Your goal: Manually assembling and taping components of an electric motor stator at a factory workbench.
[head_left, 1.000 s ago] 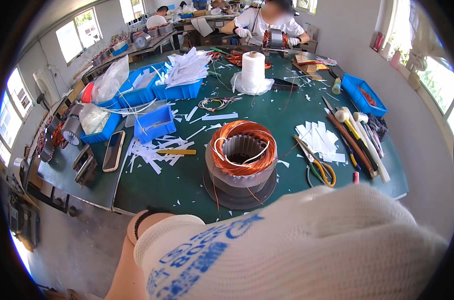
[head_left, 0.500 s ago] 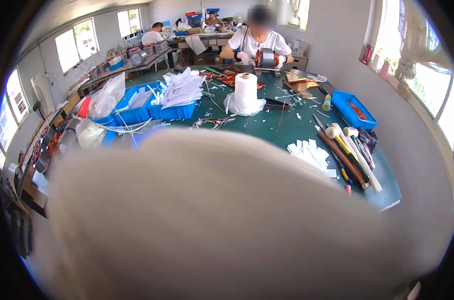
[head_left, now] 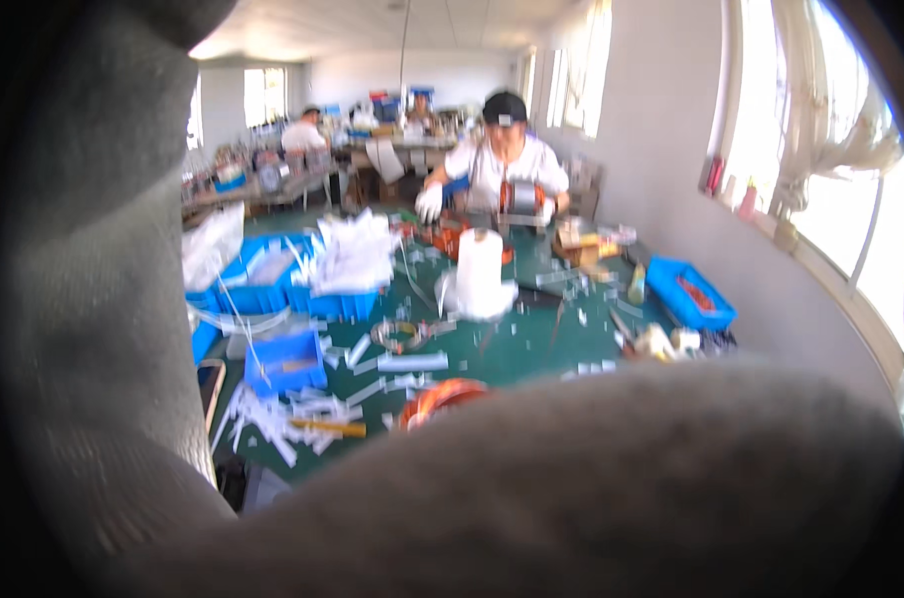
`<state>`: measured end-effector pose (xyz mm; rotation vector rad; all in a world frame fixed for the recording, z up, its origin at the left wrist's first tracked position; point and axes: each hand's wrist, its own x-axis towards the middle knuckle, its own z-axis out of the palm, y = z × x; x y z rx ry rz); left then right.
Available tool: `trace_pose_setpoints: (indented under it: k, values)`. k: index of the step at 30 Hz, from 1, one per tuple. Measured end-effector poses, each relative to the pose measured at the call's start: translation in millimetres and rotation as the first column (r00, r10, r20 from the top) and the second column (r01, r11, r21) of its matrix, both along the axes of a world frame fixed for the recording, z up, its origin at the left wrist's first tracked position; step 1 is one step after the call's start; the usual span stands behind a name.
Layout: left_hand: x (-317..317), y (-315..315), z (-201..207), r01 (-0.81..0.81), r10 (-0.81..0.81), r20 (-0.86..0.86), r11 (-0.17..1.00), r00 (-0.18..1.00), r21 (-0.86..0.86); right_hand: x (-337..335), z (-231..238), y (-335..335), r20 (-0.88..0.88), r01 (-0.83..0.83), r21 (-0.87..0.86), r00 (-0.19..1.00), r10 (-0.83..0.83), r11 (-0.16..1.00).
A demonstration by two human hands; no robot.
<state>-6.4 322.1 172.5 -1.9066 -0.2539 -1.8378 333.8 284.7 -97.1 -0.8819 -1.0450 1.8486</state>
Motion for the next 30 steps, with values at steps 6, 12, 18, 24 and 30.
trace_pose_setpoints:
  k: [6,12,18,24,30]
  values:
    - [-22,12,56,-0.104,0.130,-0.073,0.951,0.989,0.290,0,22,-15,-0.014,0.037,-0.020,0.999,-0.037,0.999]
    - [-26,8,109,-0.182,0.258,-0.085,0.845,0.962,0.503,18,22,-3,0.012,0.052,0.069,0.999,-0.053,0.996]
    - [-25,19,115,-0.223,0.314,-0.087,0.817,0.945,0.532,15,37,26,0.018,0.075,0.141,0.997,-0.079,0.987]
    - [-21,37,96,-0.291,0.342,-0.025,0.834,0.940,0.468,0,46,48,-0.002,0.047,0.149,0.999,-0.047,0.988]
    - [-20,22,88,-0.382,0.414,0.020,0.818,0.910,0.430,-11,38,60,0.021,-0.011,0.150,1.000,0.008,0.989]
